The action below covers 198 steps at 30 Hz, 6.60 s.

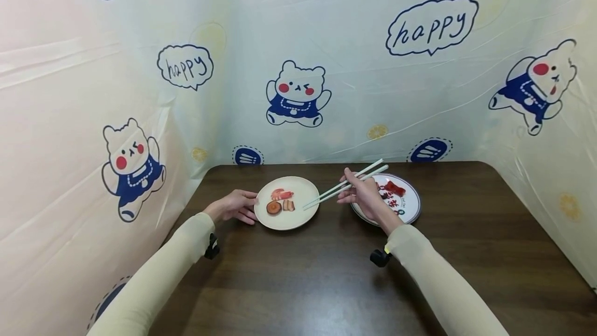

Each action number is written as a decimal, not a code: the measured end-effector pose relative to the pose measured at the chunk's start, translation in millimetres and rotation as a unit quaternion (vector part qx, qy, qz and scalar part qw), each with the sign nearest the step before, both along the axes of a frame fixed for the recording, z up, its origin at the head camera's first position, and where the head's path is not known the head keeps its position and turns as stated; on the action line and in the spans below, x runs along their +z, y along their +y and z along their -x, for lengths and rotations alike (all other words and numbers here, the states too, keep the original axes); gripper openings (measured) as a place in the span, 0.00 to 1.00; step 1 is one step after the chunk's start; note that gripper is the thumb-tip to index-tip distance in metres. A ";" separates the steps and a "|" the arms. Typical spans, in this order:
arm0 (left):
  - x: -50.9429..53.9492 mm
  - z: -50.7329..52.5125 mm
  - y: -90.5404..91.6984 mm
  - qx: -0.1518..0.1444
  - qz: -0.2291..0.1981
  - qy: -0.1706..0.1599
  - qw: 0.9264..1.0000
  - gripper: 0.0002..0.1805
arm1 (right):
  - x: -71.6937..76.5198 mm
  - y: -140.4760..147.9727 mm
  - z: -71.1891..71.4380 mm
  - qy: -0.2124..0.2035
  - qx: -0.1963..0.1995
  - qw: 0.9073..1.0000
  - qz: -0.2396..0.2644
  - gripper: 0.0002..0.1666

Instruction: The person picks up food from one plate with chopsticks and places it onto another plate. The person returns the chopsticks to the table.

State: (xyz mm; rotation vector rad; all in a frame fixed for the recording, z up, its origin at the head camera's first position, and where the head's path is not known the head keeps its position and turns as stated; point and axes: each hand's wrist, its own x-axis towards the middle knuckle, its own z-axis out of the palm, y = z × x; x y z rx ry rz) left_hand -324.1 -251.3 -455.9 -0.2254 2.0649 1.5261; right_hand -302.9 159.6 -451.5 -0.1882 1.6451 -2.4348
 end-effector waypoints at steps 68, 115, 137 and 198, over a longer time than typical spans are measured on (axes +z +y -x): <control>-1.7 0.8 -1.9 -0.009 -0.002 0.009 1.000 0.27 | 26.3 118.9 -13.4 -0.026 -0.116 0.985 0.122 0.19; -1.7 1.7 -2.6 -0.012 -0.008 0.003 1.000 0.27 | -11.0 147.7 -16.4 -0.121 -0.235 0.958 0.115 0.23; 0.8 1.3 -2.0 -0.009 -0.003 -0.002 1.000 0.27 | -12.3 140.1 -15.1 -0.089 -0.161 0.982 0.051 0.20; 0.6 0.1 -2.9 -0.010 -0.005 -0.001 1.000 0.27 | -1.9 159.3 -8.0 -0.159 -0.080 0.974 0.141 0.17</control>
